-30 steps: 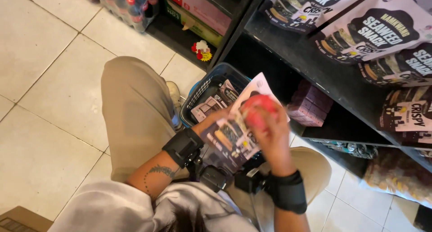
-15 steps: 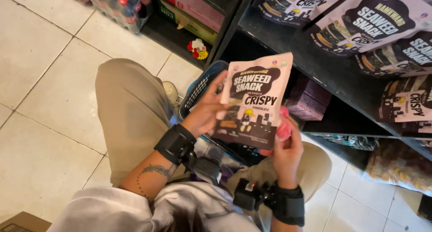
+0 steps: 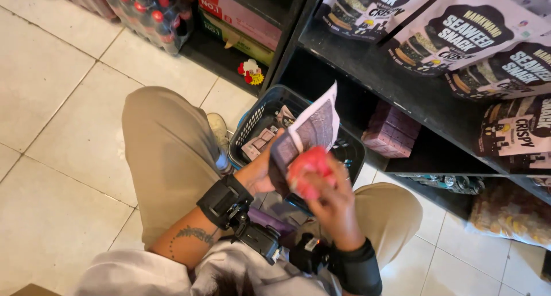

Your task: The person wipes individual snack bags with a cloth while holding them in one hand, then places them back onto a store shelf.

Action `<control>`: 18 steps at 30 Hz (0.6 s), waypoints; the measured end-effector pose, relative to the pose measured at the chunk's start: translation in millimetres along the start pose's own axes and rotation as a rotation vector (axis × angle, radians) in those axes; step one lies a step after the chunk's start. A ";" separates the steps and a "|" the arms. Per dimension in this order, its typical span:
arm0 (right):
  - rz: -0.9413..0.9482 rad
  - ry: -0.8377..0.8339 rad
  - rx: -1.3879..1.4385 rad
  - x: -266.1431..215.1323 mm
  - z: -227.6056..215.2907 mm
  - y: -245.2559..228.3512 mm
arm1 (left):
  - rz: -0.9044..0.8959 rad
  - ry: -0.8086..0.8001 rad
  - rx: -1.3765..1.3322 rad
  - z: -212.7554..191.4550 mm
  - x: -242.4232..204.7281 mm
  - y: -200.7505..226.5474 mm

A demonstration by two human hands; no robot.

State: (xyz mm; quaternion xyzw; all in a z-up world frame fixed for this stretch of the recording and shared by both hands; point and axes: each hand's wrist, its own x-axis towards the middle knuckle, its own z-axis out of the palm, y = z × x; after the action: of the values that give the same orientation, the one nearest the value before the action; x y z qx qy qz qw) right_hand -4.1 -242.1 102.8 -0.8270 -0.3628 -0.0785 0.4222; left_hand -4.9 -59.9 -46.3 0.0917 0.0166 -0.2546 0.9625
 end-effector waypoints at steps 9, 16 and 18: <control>-0.011 -0.013 -0.062 25.5 -22.0 -0.4 | 0.015 -0.321 -0.091 2.1 -17.4 -11.8; 0.022 -0.059 -0.241 28.6 -13.7 -35.9 | 0.063 -0.041 0.079 49.0 -27.4 -5.3; -0.031 -0.131 -0.235 26.1 -10.1 -53.2 | 0.071 0.020 0.052 55.1 -30.5 -4.0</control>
State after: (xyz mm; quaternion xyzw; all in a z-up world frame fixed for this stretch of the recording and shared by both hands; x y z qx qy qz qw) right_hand -18.8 -215.6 154.7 -0.8683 -0.3909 -0.0727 0.2966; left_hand -34.3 -58.7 9.6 0.1198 0.0162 -0.2195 0.9681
